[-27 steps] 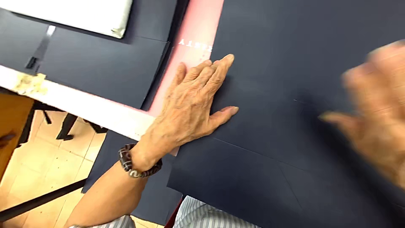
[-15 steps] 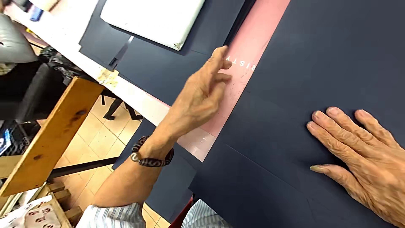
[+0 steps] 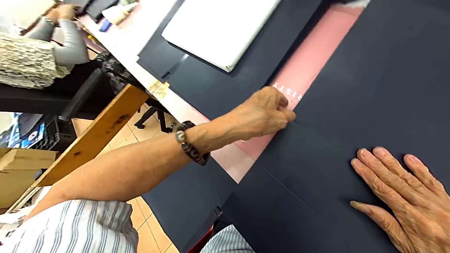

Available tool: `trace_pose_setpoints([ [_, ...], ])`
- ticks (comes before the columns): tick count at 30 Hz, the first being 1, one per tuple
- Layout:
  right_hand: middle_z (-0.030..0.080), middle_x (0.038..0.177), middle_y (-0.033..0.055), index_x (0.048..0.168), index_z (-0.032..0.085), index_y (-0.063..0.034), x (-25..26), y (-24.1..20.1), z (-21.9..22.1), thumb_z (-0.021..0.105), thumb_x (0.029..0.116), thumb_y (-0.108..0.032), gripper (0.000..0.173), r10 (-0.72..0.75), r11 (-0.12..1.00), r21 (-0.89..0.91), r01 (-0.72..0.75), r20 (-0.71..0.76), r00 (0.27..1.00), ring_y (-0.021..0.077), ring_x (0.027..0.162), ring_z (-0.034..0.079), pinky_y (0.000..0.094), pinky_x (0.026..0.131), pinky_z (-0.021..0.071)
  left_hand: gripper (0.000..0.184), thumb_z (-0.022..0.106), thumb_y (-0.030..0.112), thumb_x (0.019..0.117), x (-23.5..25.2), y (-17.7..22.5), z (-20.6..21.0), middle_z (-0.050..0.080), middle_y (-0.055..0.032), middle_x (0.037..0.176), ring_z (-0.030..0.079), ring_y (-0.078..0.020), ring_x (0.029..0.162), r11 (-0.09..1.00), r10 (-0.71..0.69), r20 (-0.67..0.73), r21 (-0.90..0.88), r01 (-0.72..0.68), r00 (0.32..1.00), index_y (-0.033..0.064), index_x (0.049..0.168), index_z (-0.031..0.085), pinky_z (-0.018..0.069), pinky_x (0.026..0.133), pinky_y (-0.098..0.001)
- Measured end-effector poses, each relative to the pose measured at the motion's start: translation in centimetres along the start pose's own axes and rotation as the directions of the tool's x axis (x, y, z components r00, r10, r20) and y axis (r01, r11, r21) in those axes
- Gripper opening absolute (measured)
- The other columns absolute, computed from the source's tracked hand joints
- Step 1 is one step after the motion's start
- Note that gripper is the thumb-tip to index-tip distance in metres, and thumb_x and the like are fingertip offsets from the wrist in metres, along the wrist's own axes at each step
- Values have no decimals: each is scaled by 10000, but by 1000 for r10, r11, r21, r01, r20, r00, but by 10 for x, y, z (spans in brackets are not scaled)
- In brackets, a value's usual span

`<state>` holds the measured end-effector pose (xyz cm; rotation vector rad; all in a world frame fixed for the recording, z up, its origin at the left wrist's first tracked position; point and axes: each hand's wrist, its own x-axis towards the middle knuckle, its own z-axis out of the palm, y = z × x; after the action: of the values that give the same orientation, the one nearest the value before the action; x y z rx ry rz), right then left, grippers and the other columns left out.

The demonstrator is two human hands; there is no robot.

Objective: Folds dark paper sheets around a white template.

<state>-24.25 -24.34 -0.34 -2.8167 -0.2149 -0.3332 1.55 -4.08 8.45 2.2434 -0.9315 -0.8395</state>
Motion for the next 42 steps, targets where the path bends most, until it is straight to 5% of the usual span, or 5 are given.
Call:
trace_pose_setpoints([
  [9,517,1527,200,1481,528,-28,2,-2,-1,384,1082,-515,646,-20,999,-46,19,-21,1000,358,1472,424,540,1241,183,314,614,209,1015,13,-6,5,536,8,612,495,-73,551,990,100,-4,-102,-100,995,56,742,636,382,528,-259],
  [18,573,1491,144,1448,573,-61,-1,-1,11,392,1088,-481,582,-40,997,-67,30,-153,987,300,1452,465,495,1241,220,851,678,580,915,58,-66,-81,438,-308,1504,395,-545,1390,828,124,-424,542,142,897,49,1530,426,380,973,-753],
  [34,630,1426,138,1364,656,-38,42,-38,33,402,1072,-507,608,34,989,-132,-67,-240,970,342,1381,546,576,1172,351,452,397,-29,1037,69,-36,-92,588,-411,1098,624,-608,921,431,287,-228,898,88,930,-28,1489,412,491,720,-660],
  [38,620,1437,146,1358,660,-34,55,-45,35,394,1079,-497,602,29,993,-107,-54,-222,975,341,1395,531,571,1181,345,392,421,-13,1020,39,17,-132,568,-356,1298,535,-565,1220,609,198,-251,789,81,948,-51,1388,550,391,970,-722],
  [42,589,1472,147,1393,629,-34,53,-44,35,389,1078,-495,608,26,993,-107,-46,-181,983,340,1415,508,576,1188,325,268,504,118,1028,12,8,-74,694,-207,985,683,-338,863,831,148,-82,551,-79,986,-14,1167,690,542,790,-560],
])
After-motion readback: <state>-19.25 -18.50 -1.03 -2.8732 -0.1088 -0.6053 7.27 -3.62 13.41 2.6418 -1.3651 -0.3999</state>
